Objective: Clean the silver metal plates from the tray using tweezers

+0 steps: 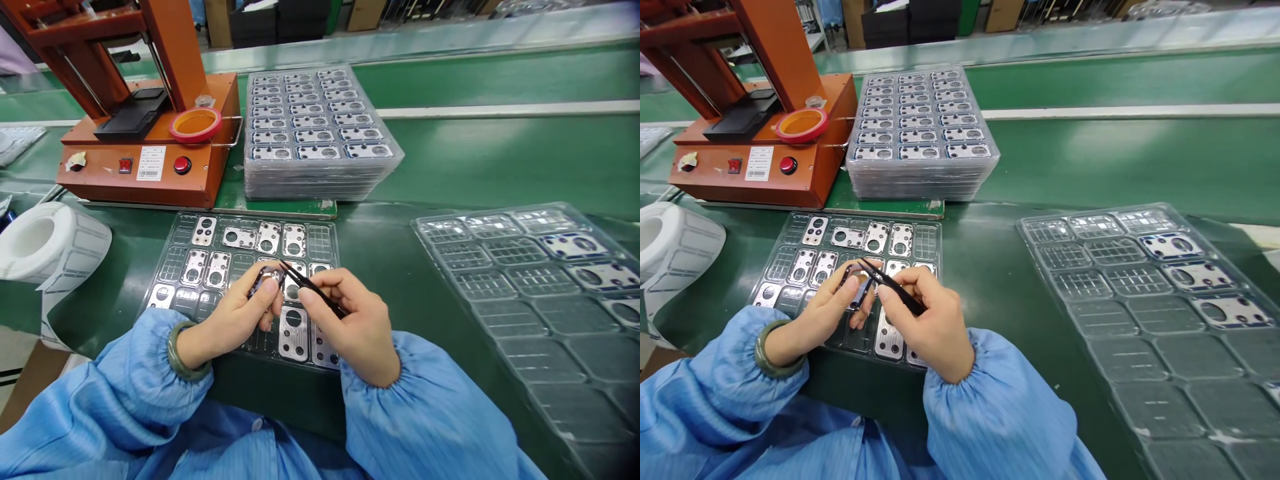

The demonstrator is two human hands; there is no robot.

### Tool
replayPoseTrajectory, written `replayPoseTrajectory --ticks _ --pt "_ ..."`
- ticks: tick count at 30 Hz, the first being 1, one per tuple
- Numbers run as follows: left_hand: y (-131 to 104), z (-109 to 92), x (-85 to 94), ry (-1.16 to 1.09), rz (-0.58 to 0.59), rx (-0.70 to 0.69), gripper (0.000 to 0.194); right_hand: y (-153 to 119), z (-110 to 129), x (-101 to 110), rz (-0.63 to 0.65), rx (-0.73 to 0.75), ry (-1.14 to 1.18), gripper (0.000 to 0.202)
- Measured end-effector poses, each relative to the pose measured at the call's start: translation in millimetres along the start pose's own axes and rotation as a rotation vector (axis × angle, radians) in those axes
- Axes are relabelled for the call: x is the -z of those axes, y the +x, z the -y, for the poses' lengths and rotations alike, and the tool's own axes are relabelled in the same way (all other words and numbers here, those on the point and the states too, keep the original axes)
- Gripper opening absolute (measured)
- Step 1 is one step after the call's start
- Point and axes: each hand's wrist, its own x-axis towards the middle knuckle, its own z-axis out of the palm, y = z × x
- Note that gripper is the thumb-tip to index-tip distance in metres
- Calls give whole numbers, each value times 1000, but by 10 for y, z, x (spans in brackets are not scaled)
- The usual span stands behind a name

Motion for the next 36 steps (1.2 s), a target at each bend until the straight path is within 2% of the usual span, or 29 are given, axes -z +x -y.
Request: replayPoseTrajectory --ticks 3,6,10,14,22,29,36 --pt "27 -15 -6 -229 40 15 48 -6 -45 -10 -26 116 -116 7" --pt "51 -77 0 -453 27 39 50 -8 -81 -37 -25 237 -172 12" --pt "60 -137 32 -561 -13 57 44 -14 -96 -51 7 287 -202 12" --pt "59 -131 49 -568 -28 82 43 -13 -76 -45 38 296 -217 12" --pt "71 -169 20 -500 -38 98 44 -32 -68 -77 36 427 -308 12" --pt "61 -144 -35 -420 -112 125 49 -66 -80 -113 38 394 -318 16" --pt "54 -114 -38 -408 -101 115 47 -69 -77 -137 -2 404 -336 12"
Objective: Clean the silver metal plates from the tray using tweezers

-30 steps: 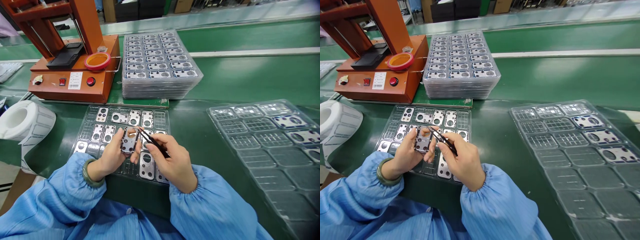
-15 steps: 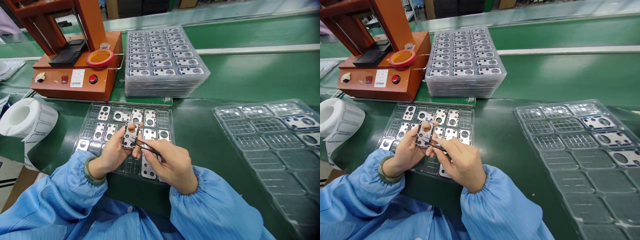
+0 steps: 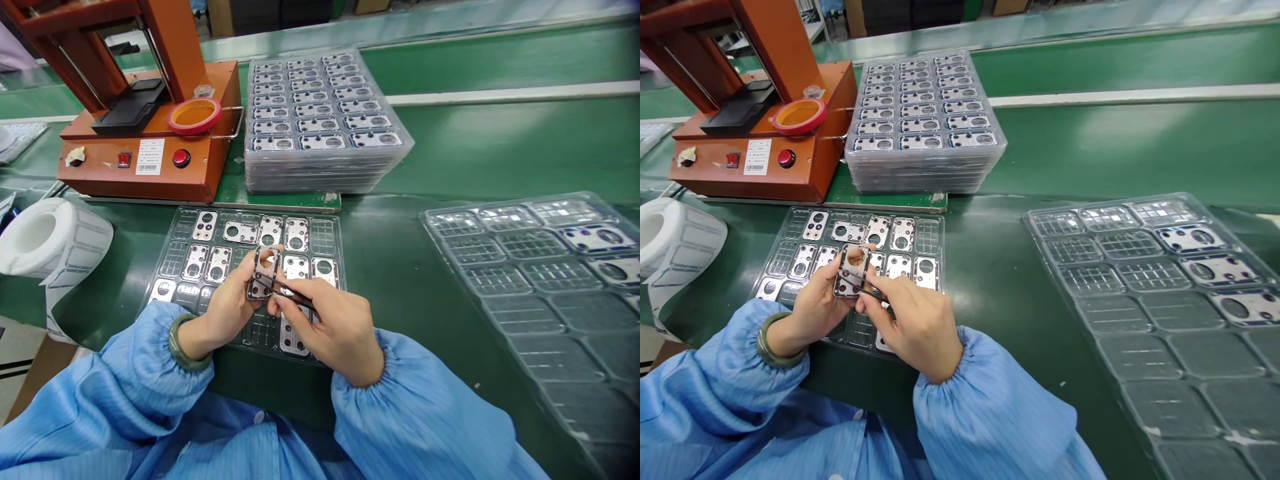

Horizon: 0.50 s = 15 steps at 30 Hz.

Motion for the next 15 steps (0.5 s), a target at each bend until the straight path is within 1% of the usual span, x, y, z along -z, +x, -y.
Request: replayPoseTrajectory --ticks 3,6,10,13,15 --pt "-1 4 8 -5 -1 -2 47 -5 -6 -6 -1 38 -38 13" --pt "-4 14 8 -8 -6 -5 46 -14 -20 -17 -23 108 -102 16" --pt "-3 33 6 -5 17 -43 43 -26 -32 -36 -40 179 -148 19" --pt "10 46 0 -5 32 -49 43 -23 -11 -39 -10 142 -96 13" --pt "20 52 -7 -30 39 -25 45 -15 15 -27 19 53 11 8"
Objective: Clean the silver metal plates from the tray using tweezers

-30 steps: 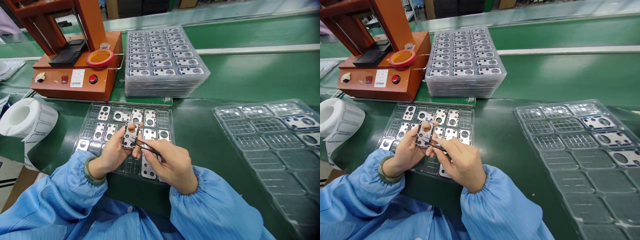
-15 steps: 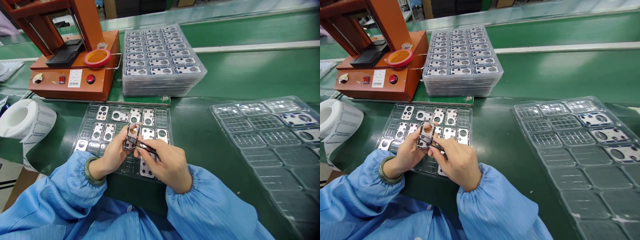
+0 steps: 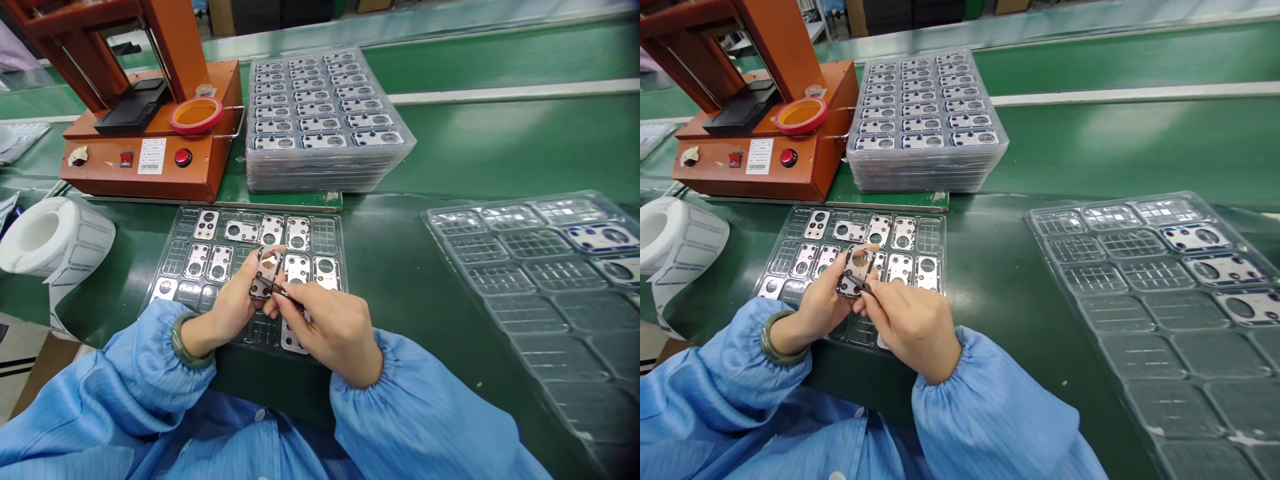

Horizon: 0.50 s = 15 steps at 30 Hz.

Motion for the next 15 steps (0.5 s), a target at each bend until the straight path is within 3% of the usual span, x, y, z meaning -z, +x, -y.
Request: replayPoseTrajectory --ticks 8,15 --pt "4 5 24 -71 33 110 57 90 59 116 170 -529 513 8" --pt "2 -39 32 -130 70 167 58 156 28 161 221 -686 827 13"
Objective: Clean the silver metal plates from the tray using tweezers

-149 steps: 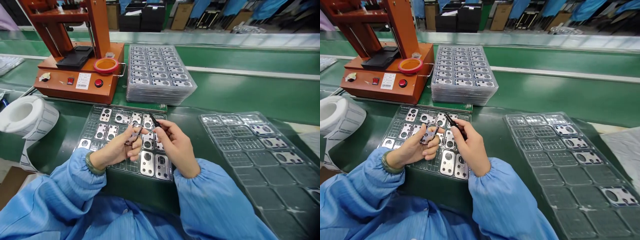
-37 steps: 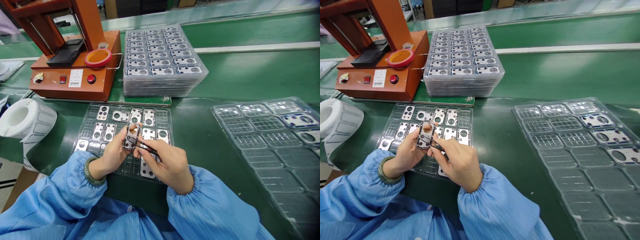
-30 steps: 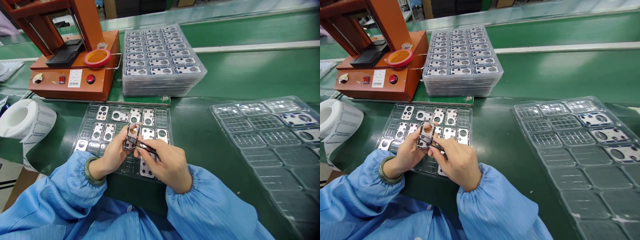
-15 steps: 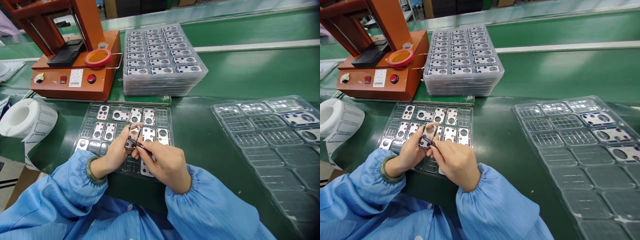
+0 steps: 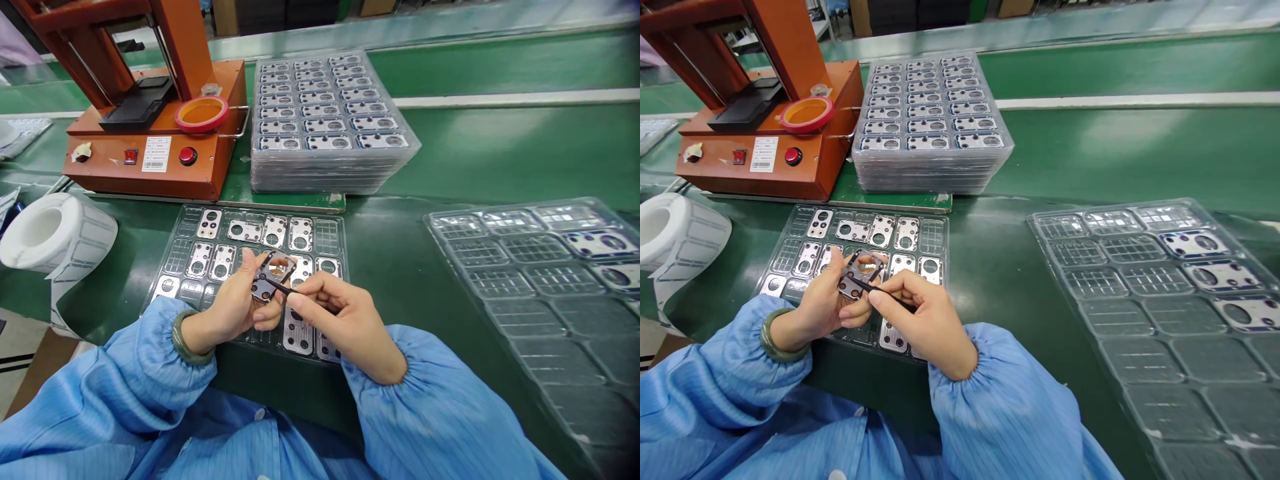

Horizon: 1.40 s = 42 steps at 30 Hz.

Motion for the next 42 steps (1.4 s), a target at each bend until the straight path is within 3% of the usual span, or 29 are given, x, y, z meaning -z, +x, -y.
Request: replayPoseTrajectory --ticks 9,17,20,23,28,42 --pt "-3 -70 -9 -118 -27 99 47 23 0 -18 48 -51 102 23" --pt "36 -117 43 -166 -112 47 39 -60 -15 80 4 69 118 27" --pt "41 -119 68 -153 -85 40 41 -80 9 115 -87 146 -28 19" --pt "32 -108 66 -137 -44 23 45 -68 -8 82 -149 251 -335 10" --pt "24 -85 43 -115 -13 -11 48 -32 -95 -11 -220 521 -742 7" --pt "55 6 14 35 -24 -30 48 -27 -185 -39 -214 662 -987 14"
